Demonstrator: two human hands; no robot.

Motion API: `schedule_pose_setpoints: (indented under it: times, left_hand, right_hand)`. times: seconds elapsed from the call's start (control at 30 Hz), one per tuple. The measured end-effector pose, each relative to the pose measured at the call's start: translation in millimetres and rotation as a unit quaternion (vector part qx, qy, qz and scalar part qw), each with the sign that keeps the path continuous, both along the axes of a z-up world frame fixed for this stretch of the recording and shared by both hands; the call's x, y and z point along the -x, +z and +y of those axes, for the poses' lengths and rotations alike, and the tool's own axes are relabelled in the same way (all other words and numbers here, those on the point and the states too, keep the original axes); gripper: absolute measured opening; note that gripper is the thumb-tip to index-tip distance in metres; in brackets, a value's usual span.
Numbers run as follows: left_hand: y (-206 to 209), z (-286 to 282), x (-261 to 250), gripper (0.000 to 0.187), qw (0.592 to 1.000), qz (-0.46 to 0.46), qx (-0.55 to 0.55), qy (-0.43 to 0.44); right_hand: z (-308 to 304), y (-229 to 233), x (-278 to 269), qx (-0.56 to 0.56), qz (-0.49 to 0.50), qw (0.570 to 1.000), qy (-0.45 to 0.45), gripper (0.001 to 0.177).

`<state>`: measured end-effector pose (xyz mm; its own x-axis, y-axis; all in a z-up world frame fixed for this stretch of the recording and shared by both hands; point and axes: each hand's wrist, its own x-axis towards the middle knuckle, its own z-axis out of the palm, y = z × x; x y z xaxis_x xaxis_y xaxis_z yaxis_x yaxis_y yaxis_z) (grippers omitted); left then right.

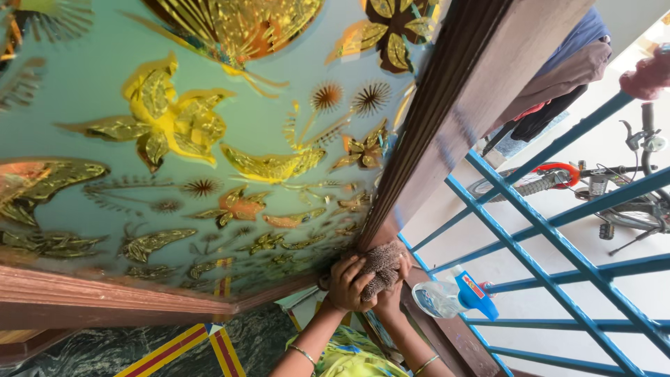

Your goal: The person wipes a decorative glass window pane with a brown cloth, then sprays it with a cleaning solution from a blue bottle and continues wiping. The window features a butterfly pattern and is set in a wooden frame.

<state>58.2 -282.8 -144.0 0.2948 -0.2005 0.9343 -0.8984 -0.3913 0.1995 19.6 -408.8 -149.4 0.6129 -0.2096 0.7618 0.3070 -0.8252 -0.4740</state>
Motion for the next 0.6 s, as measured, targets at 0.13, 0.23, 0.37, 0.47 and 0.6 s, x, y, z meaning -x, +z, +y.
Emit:
schedule_pose_setpoints:
  times: [0.13,0.23,0.37,0.47,0.6]
  left_hand:
    - [9.6,10.6,19.0,0.042,0.997,0.066,-0.043,0.011]
    - [20.8,12.6,26.0,0.041,0.994,0.094,-0.050,0.016]
    - [25.5,21.5,34.4,0.043,0.989,0.142,-0.051,0.003]
    - [24.2,36.7,43.1,0.043,0.984,0.174,-0.024,0.020]
    - [23.0,74.2,57.3,0.049,0.977,0.210,-0.002,0.037]
  right_hand:
    - [-1.5,-15.6,15.1,0.004,0.112,0.994,0.002,0.075]
    - [-0.3,-18.3,18.5,-0.093,0.120,0.988,0.023,0.087]
    - [11.9,-13.4,19.7,-0.153,0.082,0.985,0.017,0.095]
    - [30.2,-8.8,25.3,-0.106,0.075,0.991,0.019,0.099]
    - [63.4,-7.4,28.3,-0.084,0.112,0.989,0.037,0.097]
